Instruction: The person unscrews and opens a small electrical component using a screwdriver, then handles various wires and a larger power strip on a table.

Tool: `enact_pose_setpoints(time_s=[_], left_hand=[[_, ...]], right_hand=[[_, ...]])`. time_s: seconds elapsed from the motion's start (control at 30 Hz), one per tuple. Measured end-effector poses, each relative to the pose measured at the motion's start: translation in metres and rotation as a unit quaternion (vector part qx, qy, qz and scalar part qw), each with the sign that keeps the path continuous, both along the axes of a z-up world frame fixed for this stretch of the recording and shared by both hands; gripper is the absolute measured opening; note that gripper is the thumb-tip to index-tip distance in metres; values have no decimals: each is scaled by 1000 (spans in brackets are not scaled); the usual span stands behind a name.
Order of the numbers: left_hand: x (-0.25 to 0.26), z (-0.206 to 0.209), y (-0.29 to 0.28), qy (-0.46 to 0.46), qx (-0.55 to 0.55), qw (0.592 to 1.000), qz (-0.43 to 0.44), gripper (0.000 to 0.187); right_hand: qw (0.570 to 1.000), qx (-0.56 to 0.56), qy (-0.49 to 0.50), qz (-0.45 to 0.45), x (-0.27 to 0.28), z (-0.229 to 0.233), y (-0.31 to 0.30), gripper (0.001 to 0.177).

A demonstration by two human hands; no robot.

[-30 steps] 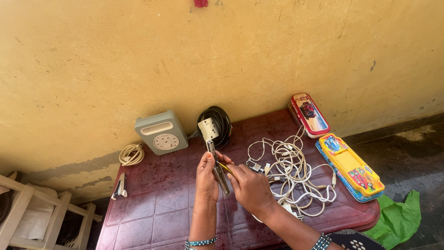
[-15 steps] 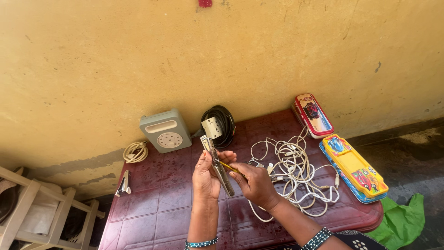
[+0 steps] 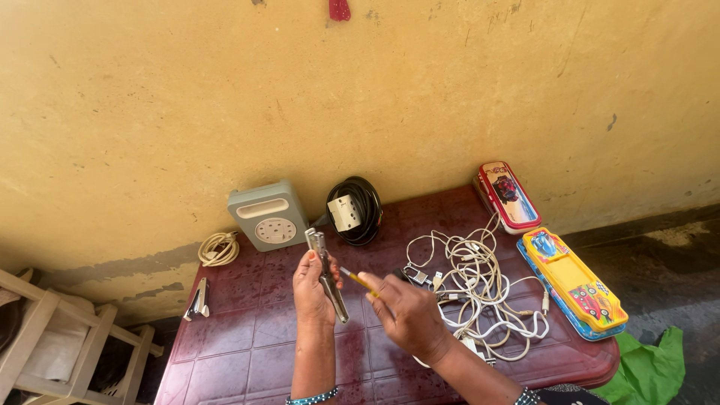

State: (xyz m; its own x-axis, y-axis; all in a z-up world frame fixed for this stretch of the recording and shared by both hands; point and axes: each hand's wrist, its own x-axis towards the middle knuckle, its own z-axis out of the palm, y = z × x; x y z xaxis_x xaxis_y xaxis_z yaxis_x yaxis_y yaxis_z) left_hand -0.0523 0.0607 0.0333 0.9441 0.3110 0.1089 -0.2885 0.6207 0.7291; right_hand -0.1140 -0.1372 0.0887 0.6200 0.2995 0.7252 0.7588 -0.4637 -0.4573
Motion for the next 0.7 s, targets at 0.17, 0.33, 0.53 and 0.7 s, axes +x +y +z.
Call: enact_pose_setpoints(time_s=[0.17,0.33,0.53,0.7], left_hand=[[2,-9,-12,30,61,997,-38,20],[-1,-7,-28,20,93,994,-61,25],[-4,2,-36,47,125,990,-48,26],[-2,-1,-38,53,155,986,-36,29]], right_hand=[[998,65,-7,-20,5,6,-6,36],[998,18,13,-56,9,7,-9,35],[998,13,13,-62,9,12,-14,36],[997,12,32,-63,9,11,-16,36]])
